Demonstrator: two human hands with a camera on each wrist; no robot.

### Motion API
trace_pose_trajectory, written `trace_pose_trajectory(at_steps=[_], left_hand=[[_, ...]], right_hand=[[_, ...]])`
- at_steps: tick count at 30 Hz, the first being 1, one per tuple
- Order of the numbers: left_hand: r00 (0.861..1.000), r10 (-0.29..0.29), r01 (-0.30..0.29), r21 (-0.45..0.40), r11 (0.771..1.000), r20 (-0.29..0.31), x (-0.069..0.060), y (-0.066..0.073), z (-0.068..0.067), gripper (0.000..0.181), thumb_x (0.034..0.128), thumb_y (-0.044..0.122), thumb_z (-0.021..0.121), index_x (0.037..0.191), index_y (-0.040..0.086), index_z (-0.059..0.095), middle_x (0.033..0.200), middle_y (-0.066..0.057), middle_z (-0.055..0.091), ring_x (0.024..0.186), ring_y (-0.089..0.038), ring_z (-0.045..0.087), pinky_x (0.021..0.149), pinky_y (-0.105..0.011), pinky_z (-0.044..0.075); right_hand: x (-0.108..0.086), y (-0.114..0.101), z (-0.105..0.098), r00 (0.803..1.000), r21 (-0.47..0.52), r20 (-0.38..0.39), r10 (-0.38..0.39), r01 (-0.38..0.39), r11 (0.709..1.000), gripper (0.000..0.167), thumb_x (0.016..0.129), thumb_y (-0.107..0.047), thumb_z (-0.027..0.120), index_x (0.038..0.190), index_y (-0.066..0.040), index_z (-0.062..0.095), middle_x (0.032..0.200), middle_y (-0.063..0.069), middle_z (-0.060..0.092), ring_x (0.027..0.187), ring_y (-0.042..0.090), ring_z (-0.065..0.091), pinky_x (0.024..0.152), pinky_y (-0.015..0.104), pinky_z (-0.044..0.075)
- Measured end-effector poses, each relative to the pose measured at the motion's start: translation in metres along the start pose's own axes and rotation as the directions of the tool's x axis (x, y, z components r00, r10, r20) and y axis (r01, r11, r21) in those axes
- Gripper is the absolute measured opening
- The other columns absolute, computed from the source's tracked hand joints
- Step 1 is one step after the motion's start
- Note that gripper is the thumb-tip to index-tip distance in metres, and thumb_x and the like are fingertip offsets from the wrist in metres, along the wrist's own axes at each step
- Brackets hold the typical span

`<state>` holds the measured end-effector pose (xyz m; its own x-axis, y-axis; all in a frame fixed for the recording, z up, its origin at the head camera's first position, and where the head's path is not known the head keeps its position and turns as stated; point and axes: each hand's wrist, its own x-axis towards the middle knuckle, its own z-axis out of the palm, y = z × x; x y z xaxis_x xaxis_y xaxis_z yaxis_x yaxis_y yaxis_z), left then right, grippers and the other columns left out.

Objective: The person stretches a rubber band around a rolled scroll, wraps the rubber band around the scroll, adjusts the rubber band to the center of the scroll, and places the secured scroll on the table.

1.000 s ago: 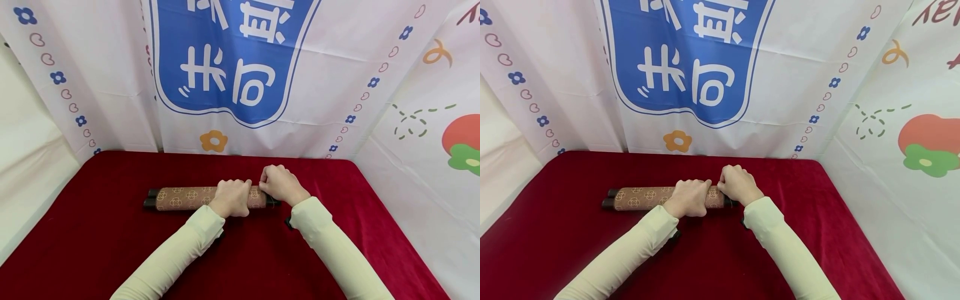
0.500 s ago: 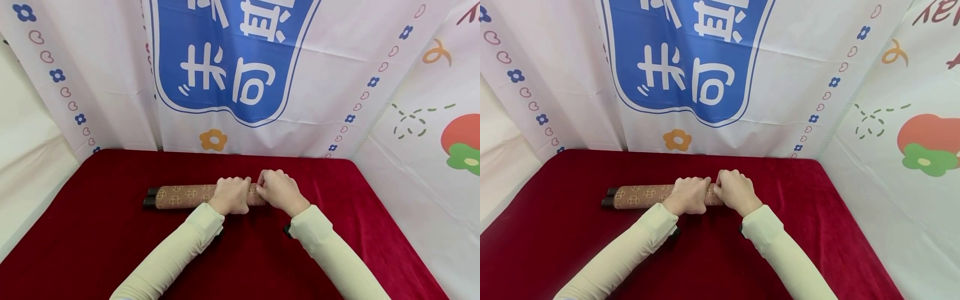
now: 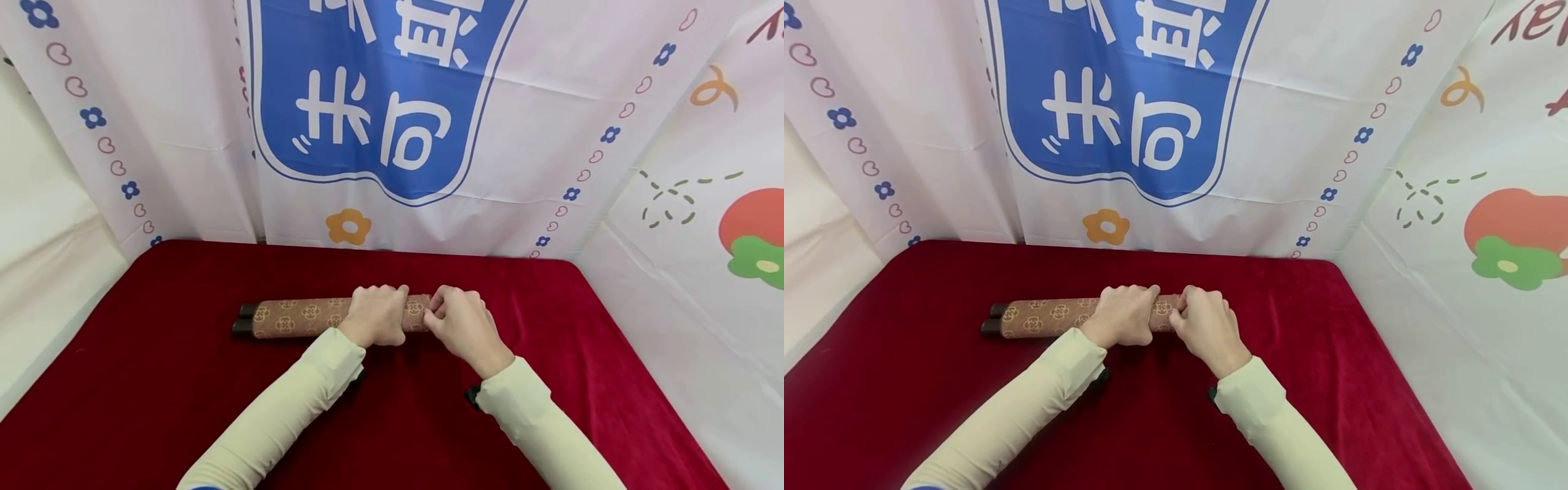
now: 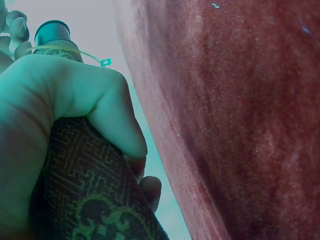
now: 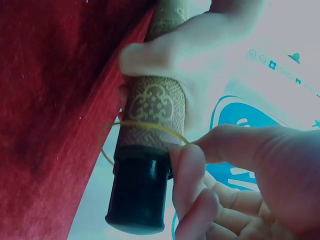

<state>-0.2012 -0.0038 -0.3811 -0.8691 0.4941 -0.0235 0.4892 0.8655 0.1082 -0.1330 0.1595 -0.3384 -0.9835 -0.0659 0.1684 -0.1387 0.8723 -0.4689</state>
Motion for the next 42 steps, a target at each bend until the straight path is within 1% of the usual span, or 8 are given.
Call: trace_pose_trajectory(at_steps=[5,10,20,27,31,34,37,42], left_hand=[[1.0,-0.001,0.001,0.005,1.0,0.003,0.0,0.0,-0.001,0.049,0.0776,0.029,0.081,0.121,0.015,0.065,0.088,-0.001,0.07,0.071,-0.025,0.067,0.069,-0.049,0.056],[1.0,-0.003,0.003,-0.001,1.0,0.013,0.0,0.001,0.0,0.05,0.0773,0.029,0.082,0.123,0.015,0.065,0.089,-0.001,0.07,0.071,-0.025,0.067,0.07,-0.049,0.056],[1.0,0.01,-0.011,0.005,1.0,0.024,0.0,0.003,0.006,0.044,0.0784,0.028,0.08,0.118,0.017,0.065,0.076,0.003,0.062,0.062,-0.021,0.059,0.064,-0.045,0.054],[1.0,0.01,-0.01,0.013,1.0,0.017,0.002,0.002,0.006,0.037,0.0808,0.031,0.078,0.111,0.017,0.064,0.072,0.001,0.06,0.062,-0.021,0.06,0.065,-0.045,0.054],[1.0,-0.001,0.001,0.001,1.0,0.021,0.004,0.0,0.003,0.04,0.0813,0.031,0.078,0.115,0.016,0.064,0.076,0.0,0.062,0.067,-0.023,0.063,0.068,-0.047,0.055],[1.0,-0.013,0.014,-0.028,1.0,0.028,0.006,-0.001,0.002,0.04,0.0832,0.03,0.076,0.118,0.015,0.064,0.077,-0.001,0.063,0.069,-0.024,0.063,0.069,-0.047,0.054],[0.999,-0.023,0.025,-0.059,0.998,0.034,0.008,-0.002,0.001,0.037,0.0843,0.028,0.075,0.117,0.015,0.064,0.077,-0.001,0.063,0.069,-0.024,0.063,0.066,-0.046,0.054],[0.999,-0.024,0.026,-0.083,0.996,0.029,0.009,-0.003,0.001,0.043,0.0825,0.028,0.073,0.122,0.014,0.065,0.078,-0.002,0.064,0.068,-0.024,0.063,0.062,-0.044,0.053]], right_hand=[[-0.005,-0.002,0.002,1.0,0.015,0.002,-0.014,0.014,1.0,0.007,0.087,-0.013,0.08,0.088,-0.013,0.074,0.081,0.001,0.079,0.066,0.01,0.071,0.055,0.027,0.053],[-0.001,-0.005,0.002,1.0,0.016,0.012,-0.024,0.024,1.0,0.005,0.087,-0.013,0.08,0.09,-0.012,0.075,0.081,0.0,0.079,0.062,0.009,0.067,0.054,0.026,0.052],[0.01,-0.006,0.004,1.0,0.019,0.001,-0.016,0.016,1.0,0.005,0.087,-0.011,0.075,0.092,-0.013,0.075,0.085,0.001,0.08,0.066,0.013,0.069,0.056,0.028,0.053],[0.002,-0.008,0.009,1.0,0.06,-0.019,-0.017,0.018,0.998,0.008,0.09,-0.012,0.079,0.096,-0.012,0.075,0.086,0.0,0.079,0.067,0.01,0.068,0.058,0.026,0.054],[-0.004,-0.009,0.01,0.999,0.084,-0.048,-0.013,0.017,0.996,0.008,0.088,-0.01,0.079,0.096,-0.012,0.075,0.083,-0.001,0.077,0.066,0.009,0.067,0.058,0.025,0.053],[-0.008,-0.008,0.011,0.998,0.107,-0.063,0.002,0.005,0.994,0.01,0.087,-0.011,0.08,0.096,-0.012,0.076,0.083,-0.003,0.078,0.071,0.009,0.071,0.061,0.026,0.055],[-0.012,-0.007,0.012,0.998,0.136,-0.067,0.013,-0.004,0.991,0.011,0.087,-0.012,0.081,0.096,-0.011,0.076,0.084,-0.002,0.078,0.075,0.01,0.074,0.064,0.028,0.058],[-0.014,-0.001,0.016,0.998,0.147,-0.052,0.036,-0.028,0.989,0.01,0.087,-0.013,0.083,0.094,-0.012,0.076,0.08,-0.004,0.077,0.072,0.007,0.072,0.065,0.027,0.058]])
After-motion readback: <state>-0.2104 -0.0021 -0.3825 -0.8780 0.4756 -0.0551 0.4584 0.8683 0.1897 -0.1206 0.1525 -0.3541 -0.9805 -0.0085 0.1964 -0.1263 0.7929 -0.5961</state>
